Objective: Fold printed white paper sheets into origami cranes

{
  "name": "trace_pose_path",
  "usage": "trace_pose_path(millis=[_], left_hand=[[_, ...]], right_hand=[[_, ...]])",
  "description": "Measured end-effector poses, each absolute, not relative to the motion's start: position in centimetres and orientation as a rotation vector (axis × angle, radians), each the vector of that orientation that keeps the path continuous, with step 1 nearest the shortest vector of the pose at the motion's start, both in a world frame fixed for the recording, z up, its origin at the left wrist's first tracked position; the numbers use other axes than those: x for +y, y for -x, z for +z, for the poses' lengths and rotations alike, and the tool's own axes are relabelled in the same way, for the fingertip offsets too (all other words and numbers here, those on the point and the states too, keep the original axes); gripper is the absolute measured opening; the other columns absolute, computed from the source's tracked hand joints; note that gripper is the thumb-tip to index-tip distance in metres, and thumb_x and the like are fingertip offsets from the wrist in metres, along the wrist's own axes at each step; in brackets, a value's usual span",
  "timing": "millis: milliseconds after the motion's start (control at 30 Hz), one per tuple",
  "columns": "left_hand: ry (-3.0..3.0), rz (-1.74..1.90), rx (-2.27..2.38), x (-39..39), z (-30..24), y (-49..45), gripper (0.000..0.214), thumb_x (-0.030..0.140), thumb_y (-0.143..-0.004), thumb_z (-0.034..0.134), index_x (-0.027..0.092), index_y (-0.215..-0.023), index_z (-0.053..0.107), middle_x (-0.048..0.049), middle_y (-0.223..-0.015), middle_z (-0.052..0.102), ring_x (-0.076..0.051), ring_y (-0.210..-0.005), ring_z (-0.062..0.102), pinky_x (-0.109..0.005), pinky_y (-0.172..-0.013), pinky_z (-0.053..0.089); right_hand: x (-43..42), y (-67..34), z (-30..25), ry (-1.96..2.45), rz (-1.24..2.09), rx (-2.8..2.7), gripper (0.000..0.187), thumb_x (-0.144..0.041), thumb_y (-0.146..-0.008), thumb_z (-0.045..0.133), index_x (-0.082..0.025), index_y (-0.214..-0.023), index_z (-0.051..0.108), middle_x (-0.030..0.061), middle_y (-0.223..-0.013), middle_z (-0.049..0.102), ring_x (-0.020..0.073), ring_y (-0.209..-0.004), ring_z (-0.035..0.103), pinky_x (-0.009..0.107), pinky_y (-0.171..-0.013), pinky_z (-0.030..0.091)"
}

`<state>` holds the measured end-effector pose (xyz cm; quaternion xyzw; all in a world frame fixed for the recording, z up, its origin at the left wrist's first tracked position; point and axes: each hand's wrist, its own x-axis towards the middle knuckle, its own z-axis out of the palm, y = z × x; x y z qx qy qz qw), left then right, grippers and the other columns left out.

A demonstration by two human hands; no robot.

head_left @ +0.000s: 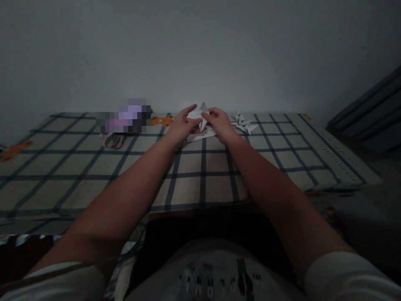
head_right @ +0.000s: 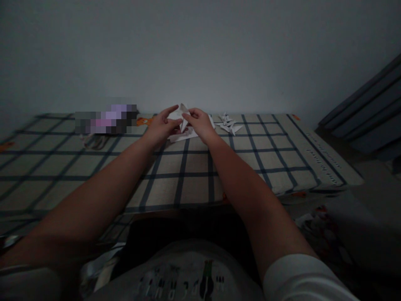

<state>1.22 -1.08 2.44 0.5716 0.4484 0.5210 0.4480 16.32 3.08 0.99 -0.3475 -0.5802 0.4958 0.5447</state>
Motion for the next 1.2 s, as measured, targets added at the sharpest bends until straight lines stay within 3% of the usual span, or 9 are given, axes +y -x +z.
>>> trace_pose_path(millis=[200,367,500,667,933,1067,1200], left_hand=[[-1.318,1.355,1.040,-0.8,1.8,-1.6,0.072,0.026,-0.084,0.072,0.022,-0.151,0.046,-0.0079,-0.098,0.077,-0.014,-0.071,0.072,-0.029,-0.075,0.060],[-1.223,1.312,0.894,-0.4,1.1,-2.0,0.068,0.029,-0.092,0.067,0.029,-0.154,0.040,-0.0086,-0.109,0.076,-0.013,-0.074,0.074,-0.025,-0.073,0.061],[-1.229,1.335,0.851,-0.3,0.9,-2.2,0.074,0.024,-0.089,0.071,0.026,-0.156,0.039,-0.0085,-0.106,0.078,-0.010,-0.069,0.072,-0.025,-0.077,0.062],[-1.282,1.360,0.884,-0.5,1.2,-2.3,0.078,0.015,-0.087,0.068,0.026,-0.158,0.036,-0.0078,-0.106,0.078,-0.011,-0.070,0.074,-0.028,-0.081,0.063],[-1.485,1.271,0.934,-0.5,1.0,-1.8,0.087,0.011,-0.084,0.063,0.026,-0.162,0.026,-0.0099,-0.106,0.078,-0.015,-0.076,0.075,-0.034,-0.082,0.063],[-1.717,1.342,1.088,0.4,0.7,-0.6,0.077,0.018,-0.081,0.069,0.027,-0.154,0.045,-0.0077,-0.107,0.078,-0.017,-0.079,0.073,-0.035,-0.082,0.062],[-1.878,1.537,1.267,1.1,1.3,0.8,0.040,0.041,-0.086,0.069,0.020,-0.119,0.075,-0.0099,-0.114,0.076,-0.022,-0.101,0.071,-0.036,-0.092,0.058]], right_hand=[[3.0,-16.2,1.2,0.773,1.121,-1.360,0.023,-0.040,-0.085,0.073,-0.022,-0.088,0.059,-0.0033,-0.078,0.063,0.0104,-0.069,0.061,0.024,-0.067,0.052],[3.9,-16.5,1.0,0.739,1.086,-1.319,0.032,-0.048,-0.081,0.076,-0.023,-0.090,0.060,-0.0037,-0.079,0.064,0.0095,-0.070,0.061,0.022,-0.066,0.052],[4.1,-16.6,0.9,0.728,1.072,-1.329,0.036,-0.053,-0.079,0.077,-0.023,-0.091,0.060,-0.0036,-0.080,0.064,0.0088,-0.068,0.059,0.022,-0.063,0.051],[3.9,-16.6,1.0,0.728,1.088,-1.300,0.037,-0.052,-0.078,0.078,-0.022,-0.089,0.060,-0.0029,-0.079,0.064,0.0092,-0.067,0.059,0.023,-0.063,0.050],[4.4,-16.8,0.7,0.754,1.151,-1.255,0.030,-0.045,-0.080,0.076,-0.022,-0.092,0.061,-0.0010,-0.086,0.065,0.0116,-0.077,0.062,0.027,-0.076,0.052],[3.9,-16.9,1.0,0.745,1.208,-1.269,0.026,-0.040,-0.080,0.075,-0.022,-0.091,0.061,-0.0012,-0.087,0.065,0.0113,-0.078,0.061,0.027,-0.076,0.052],[3.0,-16.8,1.3,0.789,1.257,-1.342,0.025,-0.039,-0.077,0.075,-0.020,-0.088,0.062,-0.0017,-0.083,0.064,0.0106,-0.075,0.059,0.024,-0.070,0.049]])
